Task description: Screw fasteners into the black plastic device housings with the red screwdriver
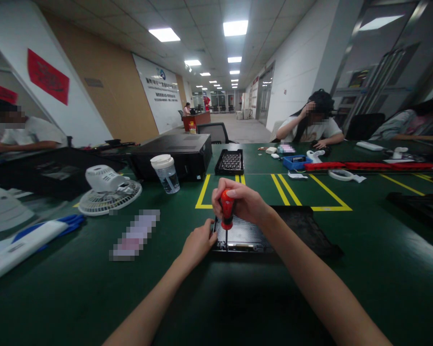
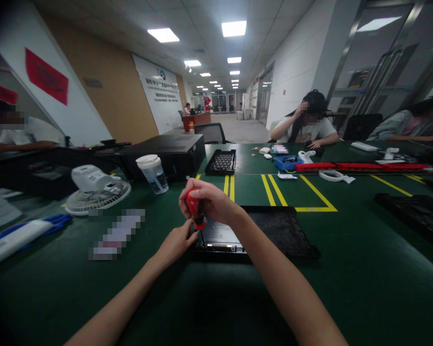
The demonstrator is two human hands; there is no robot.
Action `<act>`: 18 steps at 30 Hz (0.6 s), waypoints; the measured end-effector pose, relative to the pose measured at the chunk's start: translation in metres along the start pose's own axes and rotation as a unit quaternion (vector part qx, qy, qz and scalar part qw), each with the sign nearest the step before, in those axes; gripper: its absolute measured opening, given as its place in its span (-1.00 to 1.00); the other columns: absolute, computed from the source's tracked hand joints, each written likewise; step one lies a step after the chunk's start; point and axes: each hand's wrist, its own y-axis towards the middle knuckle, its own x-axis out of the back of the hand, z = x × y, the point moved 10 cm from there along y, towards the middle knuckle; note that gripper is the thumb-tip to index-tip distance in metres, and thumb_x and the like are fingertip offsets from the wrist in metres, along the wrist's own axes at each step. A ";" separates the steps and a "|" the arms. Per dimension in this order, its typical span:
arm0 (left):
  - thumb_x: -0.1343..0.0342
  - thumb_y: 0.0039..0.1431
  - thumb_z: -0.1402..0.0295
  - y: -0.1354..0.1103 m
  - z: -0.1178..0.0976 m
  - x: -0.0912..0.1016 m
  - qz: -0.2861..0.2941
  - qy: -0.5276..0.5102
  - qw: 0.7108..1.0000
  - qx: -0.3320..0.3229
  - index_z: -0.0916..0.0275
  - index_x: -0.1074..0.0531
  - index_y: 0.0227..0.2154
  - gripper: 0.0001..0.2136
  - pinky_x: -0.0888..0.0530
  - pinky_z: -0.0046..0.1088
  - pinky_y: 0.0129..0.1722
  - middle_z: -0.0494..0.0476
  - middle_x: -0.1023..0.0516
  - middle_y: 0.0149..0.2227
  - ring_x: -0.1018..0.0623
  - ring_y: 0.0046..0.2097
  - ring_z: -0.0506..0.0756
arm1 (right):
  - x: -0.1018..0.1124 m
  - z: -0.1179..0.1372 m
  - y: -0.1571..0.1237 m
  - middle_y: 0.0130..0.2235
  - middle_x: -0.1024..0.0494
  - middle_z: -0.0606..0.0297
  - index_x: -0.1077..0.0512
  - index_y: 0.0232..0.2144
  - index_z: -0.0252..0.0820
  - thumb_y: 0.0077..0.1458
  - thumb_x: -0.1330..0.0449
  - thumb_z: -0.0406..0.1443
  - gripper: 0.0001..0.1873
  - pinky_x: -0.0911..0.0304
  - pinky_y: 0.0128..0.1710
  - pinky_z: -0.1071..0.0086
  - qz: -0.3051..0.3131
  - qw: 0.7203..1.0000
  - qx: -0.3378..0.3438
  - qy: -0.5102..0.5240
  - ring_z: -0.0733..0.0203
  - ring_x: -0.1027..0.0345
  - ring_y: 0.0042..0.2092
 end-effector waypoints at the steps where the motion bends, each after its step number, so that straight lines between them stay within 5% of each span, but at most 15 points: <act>1: 0.11 0.14 0.27 0.000 0.000 0.001 0.000 0.000 1.000 0.002 0.19 -0.18 -0.06 -0.70 -0.34 -0.47 -0.31 0.16 -0.50 -0.30 -0.51 -0.27 0.11 | -0.001 0.000 0.000 -0.48 -0.39 0.32 -0.23 -0.40 -0.23 -0.05 -0.02 -0.27 -0.86 -0.17 -0.47 0.38 0.002 1.000 -0.003 -0.003 0.28 -0.28 -0.48; 18: 0.10 0.15 0.29 -0.006 -0.004 0.007 0.017 0.005 0.999 0.041 0.20 -0.17 -0.02 -0.67 -0.33 -0.43 -0.26 0.18 -0.52 -0.25 -0.51 -0.21 0.14 | -0.005 0.002 -0.003 -0.39 -0.44 0.29 -0.19 -0.39 -0.22 0.01 -0.07 -0.27 -0.86 -0.23 -0.38 0.35 0.008 0.999 -0.029 -0.019 0.28 -0.32 -0.42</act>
